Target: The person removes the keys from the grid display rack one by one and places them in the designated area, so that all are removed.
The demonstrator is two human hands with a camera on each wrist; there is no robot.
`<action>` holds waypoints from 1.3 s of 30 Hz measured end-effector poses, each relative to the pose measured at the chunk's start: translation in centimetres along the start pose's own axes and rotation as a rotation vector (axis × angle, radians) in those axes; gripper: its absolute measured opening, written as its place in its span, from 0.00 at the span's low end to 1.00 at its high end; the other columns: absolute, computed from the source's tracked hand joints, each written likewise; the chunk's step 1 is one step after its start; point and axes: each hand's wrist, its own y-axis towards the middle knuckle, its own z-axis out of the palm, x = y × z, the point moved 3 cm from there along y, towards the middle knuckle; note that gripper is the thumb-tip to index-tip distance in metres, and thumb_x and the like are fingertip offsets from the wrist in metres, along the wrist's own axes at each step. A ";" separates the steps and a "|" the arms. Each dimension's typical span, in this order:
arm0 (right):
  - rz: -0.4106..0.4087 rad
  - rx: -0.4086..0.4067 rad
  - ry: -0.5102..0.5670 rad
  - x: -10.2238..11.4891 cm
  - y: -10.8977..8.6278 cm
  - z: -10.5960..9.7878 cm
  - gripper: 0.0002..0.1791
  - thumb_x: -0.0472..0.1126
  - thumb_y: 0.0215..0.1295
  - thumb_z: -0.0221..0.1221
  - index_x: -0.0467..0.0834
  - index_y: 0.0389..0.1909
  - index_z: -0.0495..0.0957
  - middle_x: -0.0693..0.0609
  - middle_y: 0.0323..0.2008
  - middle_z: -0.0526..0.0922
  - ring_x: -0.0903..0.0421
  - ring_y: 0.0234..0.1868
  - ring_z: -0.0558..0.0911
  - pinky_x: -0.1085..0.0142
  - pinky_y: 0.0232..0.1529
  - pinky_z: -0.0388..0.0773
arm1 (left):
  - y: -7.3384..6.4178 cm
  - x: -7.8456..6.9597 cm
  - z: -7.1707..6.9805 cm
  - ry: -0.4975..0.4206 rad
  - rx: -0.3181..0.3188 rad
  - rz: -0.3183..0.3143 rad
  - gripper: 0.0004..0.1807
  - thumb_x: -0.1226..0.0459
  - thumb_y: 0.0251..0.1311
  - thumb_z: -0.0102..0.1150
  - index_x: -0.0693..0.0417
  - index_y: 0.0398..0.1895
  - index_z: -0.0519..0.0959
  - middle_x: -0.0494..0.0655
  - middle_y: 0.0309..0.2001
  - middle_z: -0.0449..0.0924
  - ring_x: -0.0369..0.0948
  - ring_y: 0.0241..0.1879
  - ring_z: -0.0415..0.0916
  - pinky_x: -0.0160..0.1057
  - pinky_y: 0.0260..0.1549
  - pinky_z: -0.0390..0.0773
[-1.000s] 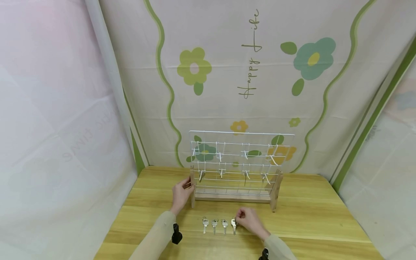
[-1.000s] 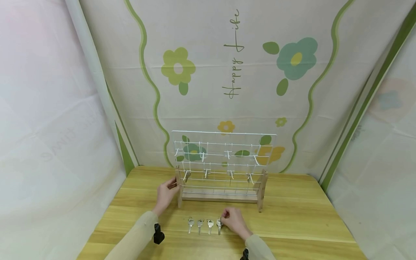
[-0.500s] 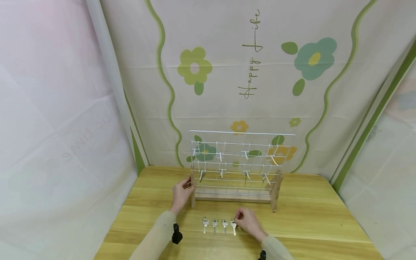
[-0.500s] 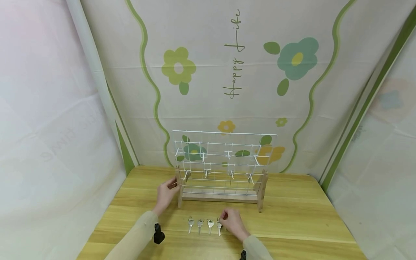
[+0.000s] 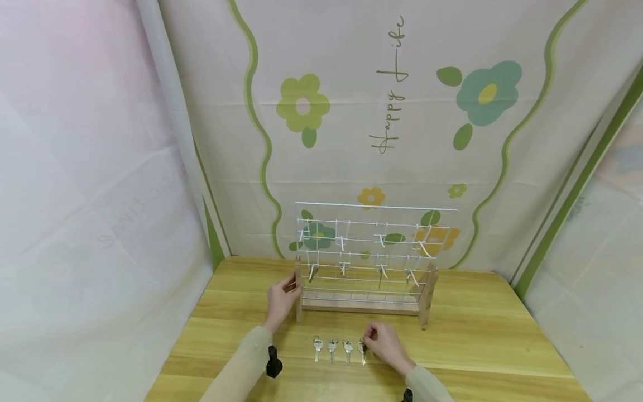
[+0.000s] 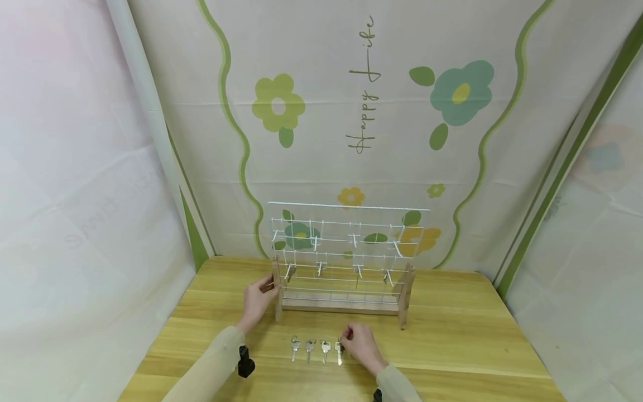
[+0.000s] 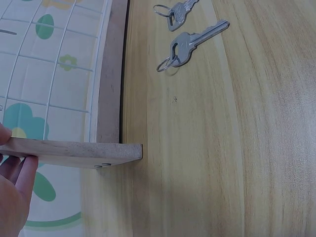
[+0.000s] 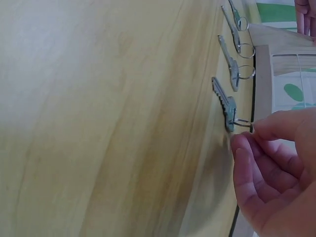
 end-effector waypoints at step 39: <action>-0.214 -0.404 0.283 13.6 8.4 2.4 0.10 0.32 0.63 0.63 0.34 0.44 0.79 0.42 0.39 0.86 0.52 0.35 0.85 0.73 0.35 0.85 | 0.1 -0.1 0.1 0.016 -0.022 0.016 0.22 0.74 0.57 0.65 0.70 0.57 0.78 0.69 0.52 0.82 0.59 0.49 0.84 0.43 0.46 0.88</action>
